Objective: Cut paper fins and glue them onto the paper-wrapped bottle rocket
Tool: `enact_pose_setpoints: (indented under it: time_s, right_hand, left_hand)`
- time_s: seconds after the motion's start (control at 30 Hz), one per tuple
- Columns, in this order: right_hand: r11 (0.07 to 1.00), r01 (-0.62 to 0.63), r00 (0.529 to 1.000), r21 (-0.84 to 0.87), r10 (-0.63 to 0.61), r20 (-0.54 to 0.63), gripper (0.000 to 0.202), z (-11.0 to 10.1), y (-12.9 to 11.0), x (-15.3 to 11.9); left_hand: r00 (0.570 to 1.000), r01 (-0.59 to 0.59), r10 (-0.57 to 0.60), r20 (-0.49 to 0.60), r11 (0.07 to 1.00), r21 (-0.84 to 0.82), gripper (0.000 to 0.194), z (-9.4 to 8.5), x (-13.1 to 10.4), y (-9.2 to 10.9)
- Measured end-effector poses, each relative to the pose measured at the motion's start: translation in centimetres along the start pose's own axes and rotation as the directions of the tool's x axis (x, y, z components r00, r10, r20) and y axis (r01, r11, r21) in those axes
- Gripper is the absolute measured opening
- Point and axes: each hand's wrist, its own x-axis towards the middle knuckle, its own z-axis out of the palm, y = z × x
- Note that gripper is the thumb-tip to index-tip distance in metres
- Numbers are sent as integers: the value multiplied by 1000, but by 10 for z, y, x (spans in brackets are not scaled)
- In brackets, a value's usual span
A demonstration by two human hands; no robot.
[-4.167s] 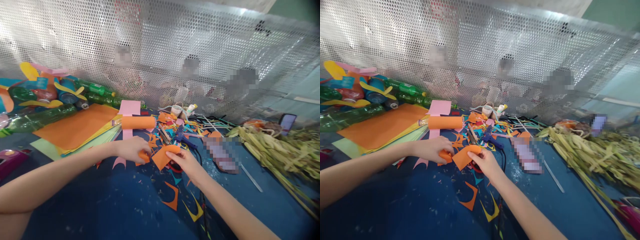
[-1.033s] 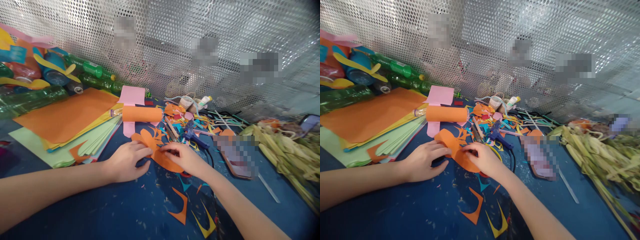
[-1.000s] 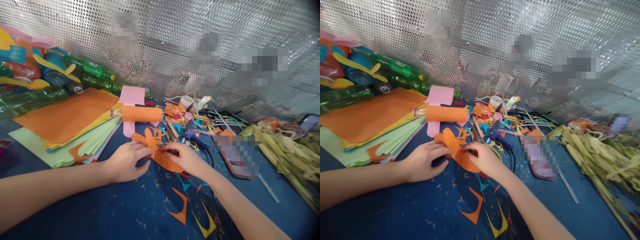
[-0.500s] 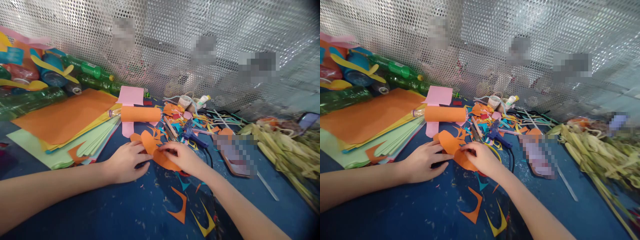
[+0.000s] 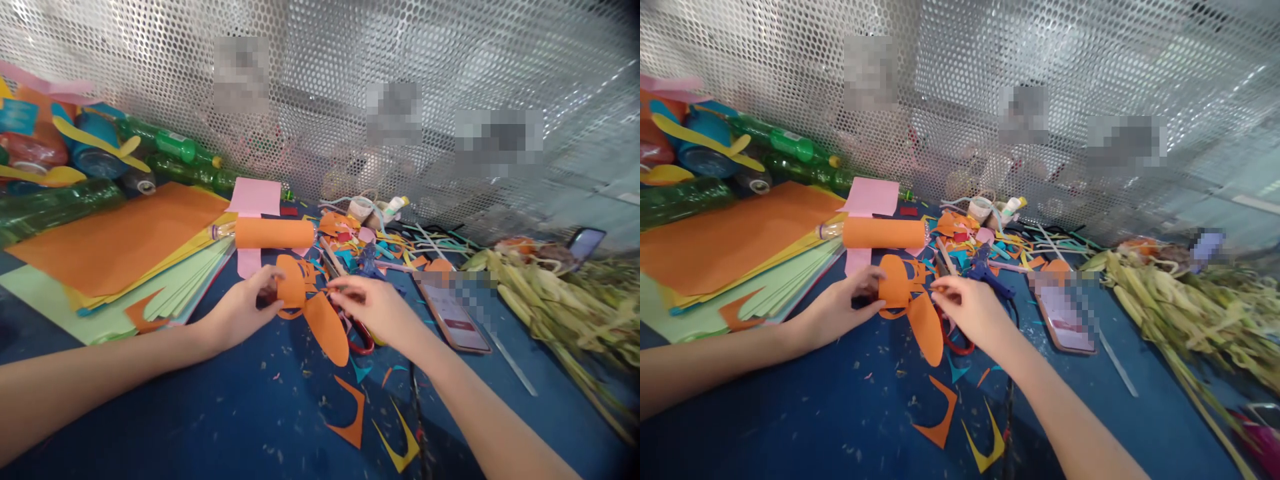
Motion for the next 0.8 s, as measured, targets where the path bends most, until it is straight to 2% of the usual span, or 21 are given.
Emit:
enact_pose_setpoints:
  time_s: [0.07,0.1,0.13,0.2,0.27,0.33,0.43,0.57,0.7,0.77,0.8]
  right_hand:
    - [966,-45,984,-253,0,-176,18,-12,13,1]
    - [909,-84,967,-409,-25,-254,21,-18,22,2]
    - [834,-118,959,-539,-44,-279,28,-22,34,3]
    - [751,-155,963,-642,-31,-269,39,-27,56,7]
    - [742,-140,977,-656,-5,-215,44,-28,72,11]
    - [750,-149,977,-644,9,-215,40,-26,80,15]
    - [741,-162,971,-651,1,-241,35,-21,79,17]
    - [718,-195,961,-668,3,-278,32,-20,70,16]
    - [759,-253,895,-600,-52,-443,31,-31,55,14]
    - [838,-252,848,-484,-50,-528,26,-39,41,10]
    - [884,-215,847,-415,-42,-529,23,-43,32,6]
  left_hand:
    - [999,43,-42,12,992,-115,34,0,1,-1]
    - [998,58,-57,14,987,-149,35,0,2,-1]
    - [998,70,-69,16,984,-166,35,-1,2,-1]
    - [995,96,-93,24,983,-156,36,-2,2,0]
    - [993,118,-114,40,987,-113,37,-2,3,0]
    - [991,114,-110,70,992,-55,32,-3,3,1]
    - [992,49,-52,112,998,37,14,-5,4,2]
    - [995,19,-32,95,991,136,21,-7,4,5]
    - [997,27,-39,61,981,191,22,-8,3,6]
    - [999,34,-41,33,979,201,22,-8,3,6]
    - [999,38,-43,22,978,205,22,-7,3,5]
